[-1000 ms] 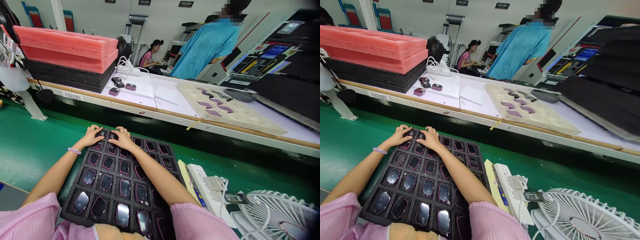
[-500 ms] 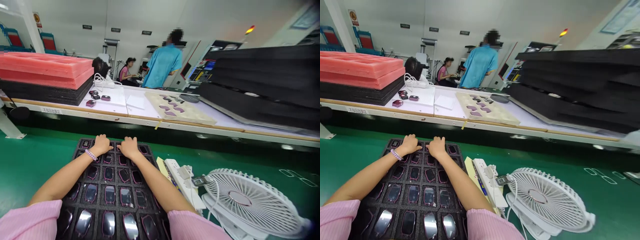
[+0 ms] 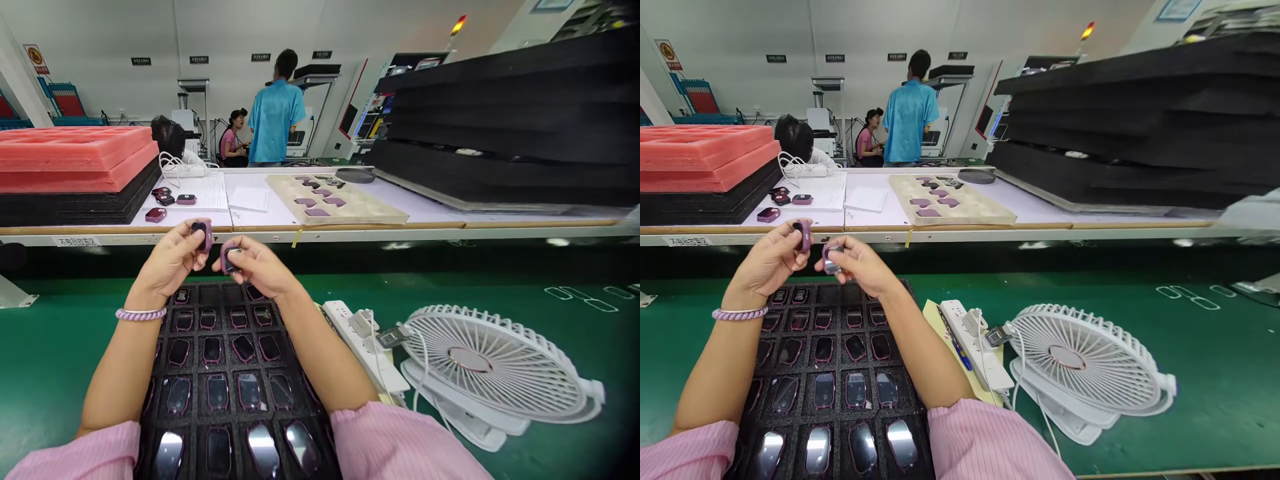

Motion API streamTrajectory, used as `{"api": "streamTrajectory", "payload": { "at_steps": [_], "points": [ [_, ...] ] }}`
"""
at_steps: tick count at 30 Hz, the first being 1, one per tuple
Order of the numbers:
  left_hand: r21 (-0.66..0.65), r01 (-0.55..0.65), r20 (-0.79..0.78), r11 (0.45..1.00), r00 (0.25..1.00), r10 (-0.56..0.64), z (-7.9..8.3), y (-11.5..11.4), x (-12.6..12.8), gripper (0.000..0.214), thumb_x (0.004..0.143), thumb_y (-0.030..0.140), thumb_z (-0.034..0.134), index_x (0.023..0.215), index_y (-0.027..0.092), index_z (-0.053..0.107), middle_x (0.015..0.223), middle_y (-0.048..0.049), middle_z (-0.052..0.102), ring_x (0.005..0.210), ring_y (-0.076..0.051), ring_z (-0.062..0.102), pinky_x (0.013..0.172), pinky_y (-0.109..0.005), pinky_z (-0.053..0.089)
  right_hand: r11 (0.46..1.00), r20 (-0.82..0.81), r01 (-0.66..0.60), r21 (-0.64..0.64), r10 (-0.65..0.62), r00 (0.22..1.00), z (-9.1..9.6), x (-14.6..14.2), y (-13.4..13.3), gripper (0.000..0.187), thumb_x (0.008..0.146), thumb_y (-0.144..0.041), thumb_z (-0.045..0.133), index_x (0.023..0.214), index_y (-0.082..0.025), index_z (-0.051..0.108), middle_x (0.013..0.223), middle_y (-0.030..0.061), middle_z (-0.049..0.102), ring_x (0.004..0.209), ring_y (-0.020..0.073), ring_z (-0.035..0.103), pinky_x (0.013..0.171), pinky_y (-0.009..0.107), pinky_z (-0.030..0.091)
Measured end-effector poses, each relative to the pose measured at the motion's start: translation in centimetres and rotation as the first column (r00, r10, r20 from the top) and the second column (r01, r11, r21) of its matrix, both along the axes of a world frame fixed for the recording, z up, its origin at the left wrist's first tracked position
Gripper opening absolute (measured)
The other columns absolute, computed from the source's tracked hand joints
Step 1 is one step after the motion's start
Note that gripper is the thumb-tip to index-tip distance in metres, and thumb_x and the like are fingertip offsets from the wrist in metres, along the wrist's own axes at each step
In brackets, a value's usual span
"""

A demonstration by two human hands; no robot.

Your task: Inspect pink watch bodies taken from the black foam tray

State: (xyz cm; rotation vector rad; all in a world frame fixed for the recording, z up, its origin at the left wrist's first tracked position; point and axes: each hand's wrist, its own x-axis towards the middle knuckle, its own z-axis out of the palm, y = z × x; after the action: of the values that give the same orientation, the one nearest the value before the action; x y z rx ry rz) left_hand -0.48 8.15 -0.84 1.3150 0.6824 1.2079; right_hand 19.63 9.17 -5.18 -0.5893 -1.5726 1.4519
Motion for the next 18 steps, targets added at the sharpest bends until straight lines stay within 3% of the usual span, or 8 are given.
{"api": "streamTrajectory", "payload": {
  "at_steps": [1,3,8,13,15,18],
  "points": [
    [-0.024,-0.011,0.065,1.0,0.998,0.012,0.3,-0.4,0.1,0.06,0.069,0.047,0.095,0.113,0.019,0.065,0.079,0.0024,0.062,0.055,-0.006,0.054,0.048,-0.017,0.041,1.0,-0.156,-0.008,-0.028,0.004,0.988,0.5,0.1,0.0,0.052,0.085,-0.057,0.086,0.109,-0.02,0.058,0.091,0.0078,0.075,0.055,0.0105,0.051,0.049,0.018,0.037],
    [-0.087,-0.034,0.097,0.996,0.994,0.042,0.2,-0.6,0.5,0.06,0.063,0.043,0.099,0.106,0.017,0.065,0.075,0.0031,0.062,0.053,-0.006,0.052,0.045,-0.017,0.039,0.996,-0.287,0.016,-0.089,-0.041,0.957,0.9,0.1,0.0,0.057,0.077,-0.053,0.094,0.11,-0.018,0.063,0.087,0.0065,0.075,0.055,0.0092,0.049,0.048,0.016,0.035],
    [-0.229,-0.093,0.081,0.969,0.99,0.114,-1.6,0.4,1.1,0.06,0.054,0.037,0.1,0.095,0.014,0.063,0.08,0.0001,0.066,0.054,-0.005,0.052,0.047,-0.017,0.038,0.951,-0.313,-0.014,-0.31,-0.088,0.946,-0.4,0.0,0.5,0.046,0.076,-0.035,0.093,0.11,-0.017,0.068,0.092,0.0085,0.076,0.062,0.012,0.057,0.052,0.018,0.045],
    [-0.093,-0.226,-0.017,0.97,0.974,0.226,-2.1,0.4,1.1,0.054,0.063,0.028,0.089,0.109,0.016,0.064,0.073,0.0063,0.053,0.052,-0.004,0.039,0.046,-0.02,0.028,0.966,-0.277,-0.02,-0.258,-0.054,0.959,-0.3,0.2,-0.4,0.046,0.082,-0.028,0.087,0.124,-0.022,0.068,0.103,0.0048,0.071,0.073,0.0155,0.063,0.066,0.027,0.056],
    [0.008,-0.288,-0.078,0.958,0.955,0.288,-2.2,0.1,1.3,0.052,0.068,0.028,0.083,0.115,0.018,0.063,0.079,0.004,0.056,0.057,-0.006,0.042,0.051,-0.021,0.033,0.976,-0.259,-0.021,-0.216,-0.037,0.965,-0.1,0.2,-0.9,0.051,0.081,-0.03,0.089,0.127,-0.024,0.067,0.105,0.0036,0.069,0.075,0.0157,0.064,0.068,0.028,0.057],
    [0.177,-0.333,-0.156,0.926,0.92,0.361,-2.3,-0.4,1.7,0.046,0.075,0.03,0.073,0.118,0.019,0.062,0.092,-0.0006,0.06,0.076,-0.012,0.054,0.071,-0.025,0.047,0.981,-0.268,-0.026,-0.19,-0.026,0.963,0.3,0.2,-1.5,0.053,0.079,-0.031,0.092,0.126,-0.025,0.068,0.103,0.0026,0.068,0.075,0.0161,0.064,0.069,0.029,0.057]
  ]
}}
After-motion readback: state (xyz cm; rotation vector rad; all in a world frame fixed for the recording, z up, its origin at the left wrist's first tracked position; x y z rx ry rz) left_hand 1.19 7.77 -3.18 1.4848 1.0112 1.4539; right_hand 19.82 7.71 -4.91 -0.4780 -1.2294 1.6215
